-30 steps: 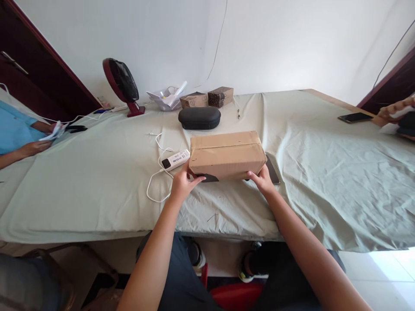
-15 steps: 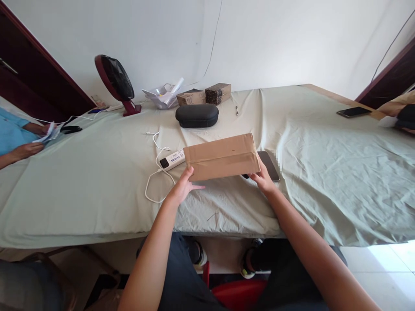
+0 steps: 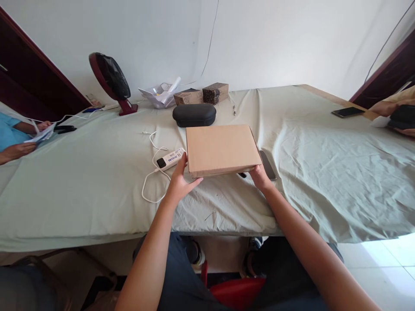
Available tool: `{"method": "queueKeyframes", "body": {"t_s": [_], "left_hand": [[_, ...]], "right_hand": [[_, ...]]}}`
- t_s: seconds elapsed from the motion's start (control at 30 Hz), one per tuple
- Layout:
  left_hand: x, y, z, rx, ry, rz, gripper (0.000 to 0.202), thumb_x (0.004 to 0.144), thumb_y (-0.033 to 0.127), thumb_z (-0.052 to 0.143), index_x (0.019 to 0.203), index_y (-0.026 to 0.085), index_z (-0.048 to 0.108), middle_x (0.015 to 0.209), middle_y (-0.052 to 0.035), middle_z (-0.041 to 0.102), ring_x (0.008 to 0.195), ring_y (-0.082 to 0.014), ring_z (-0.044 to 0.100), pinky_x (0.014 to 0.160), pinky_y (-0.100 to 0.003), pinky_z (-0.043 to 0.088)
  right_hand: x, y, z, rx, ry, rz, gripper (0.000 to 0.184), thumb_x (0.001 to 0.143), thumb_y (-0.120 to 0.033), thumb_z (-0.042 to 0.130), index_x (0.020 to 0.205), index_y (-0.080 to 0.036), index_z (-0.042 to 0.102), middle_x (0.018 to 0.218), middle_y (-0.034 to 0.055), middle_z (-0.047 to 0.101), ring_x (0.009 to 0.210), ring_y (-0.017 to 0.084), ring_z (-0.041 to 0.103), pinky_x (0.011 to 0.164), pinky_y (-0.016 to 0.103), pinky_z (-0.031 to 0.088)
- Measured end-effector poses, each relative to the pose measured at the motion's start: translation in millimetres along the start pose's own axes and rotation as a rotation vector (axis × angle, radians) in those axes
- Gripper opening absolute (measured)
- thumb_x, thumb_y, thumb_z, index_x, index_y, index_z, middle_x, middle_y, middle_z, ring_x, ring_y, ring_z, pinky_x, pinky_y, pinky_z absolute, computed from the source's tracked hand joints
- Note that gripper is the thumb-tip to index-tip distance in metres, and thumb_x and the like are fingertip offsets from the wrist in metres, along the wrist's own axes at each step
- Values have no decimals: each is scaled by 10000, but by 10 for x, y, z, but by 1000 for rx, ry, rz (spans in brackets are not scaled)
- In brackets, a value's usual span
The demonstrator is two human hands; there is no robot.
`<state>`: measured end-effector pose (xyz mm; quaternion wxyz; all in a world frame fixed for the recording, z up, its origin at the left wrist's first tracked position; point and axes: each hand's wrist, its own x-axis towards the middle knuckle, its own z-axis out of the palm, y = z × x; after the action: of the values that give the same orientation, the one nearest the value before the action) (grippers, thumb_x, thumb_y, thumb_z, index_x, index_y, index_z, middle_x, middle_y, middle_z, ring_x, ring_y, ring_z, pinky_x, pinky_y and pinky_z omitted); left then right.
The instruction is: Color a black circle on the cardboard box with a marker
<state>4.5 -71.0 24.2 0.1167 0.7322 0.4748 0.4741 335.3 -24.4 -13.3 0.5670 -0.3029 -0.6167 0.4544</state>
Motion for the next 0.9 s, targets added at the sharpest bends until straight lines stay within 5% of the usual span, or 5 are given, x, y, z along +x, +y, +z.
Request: {"method": "queueKeyframes", "body": {"t_s": [0.13, 0.27, 0.47, 0.63, 0.9], "left_hand": [[11, 17, -5, -32, -48, 16, 977, 805, 464, 903, 1630, 288, 411, 1591, -173, 531, 1519, -373, 502, 1263, -569, 426], [15, -7, 11, -320, -70, -79, 1274, 672, 750, 895, 1702, 300, 296, 1603, -206, 502, 1525, -431, 475, 1219, -577, 456], [16, 3, 58, -719, 26, -329, 1339, 657, 938, 738, 1727, 447, 101, 1642, -136, 444, 1370, -345, 624, 997, -383, 593], [4, 80, 23, -800, -60, -443, 1412, 694, 699, 890, 1698, 499, -81, 1771, -107, 219, 1496, -342, 501, 1111, -430, 535], [-64, 196, -157, -826, -58, -239, 1489, 646, 413, 948, 1692, 468, -111, 1703, -106, 394, 1584, -323, 397, 1247, -496, 420]], "right_hand": [[25, 26, -3, 79, 74, -67, 891, 819, -891, 638, 1528, -358, 565, 1580, 76, 620, 1602, 336, 430, 1328, 551, 366], [54, 38, -27, 44, 119, -22, 1060, 736, -981, 602, 1554, -312, 529, 1623, 104, 579, 1624, 363, 390, 1281, 548, 436], [70, 9, -53, -34, 61, -17, 1018, 807, -903, 578, 1619, -298, 470, 1668, 88, 534, 1618, 359, 402, 1297, 552, 401], [70, -42, -87, -19, 26, -32, 954, 769, -768, 702, 1595, -329, 515, 1687, 50, 519, 1647, 378, 335, 1344, 591, 280], [52, 63, -67, 3, -69, 30, 996, 752, -777, 763, 1594, -319, 494, 1656, 81, 543, 1568, 407, 455, 1286, 586, 403]]}}
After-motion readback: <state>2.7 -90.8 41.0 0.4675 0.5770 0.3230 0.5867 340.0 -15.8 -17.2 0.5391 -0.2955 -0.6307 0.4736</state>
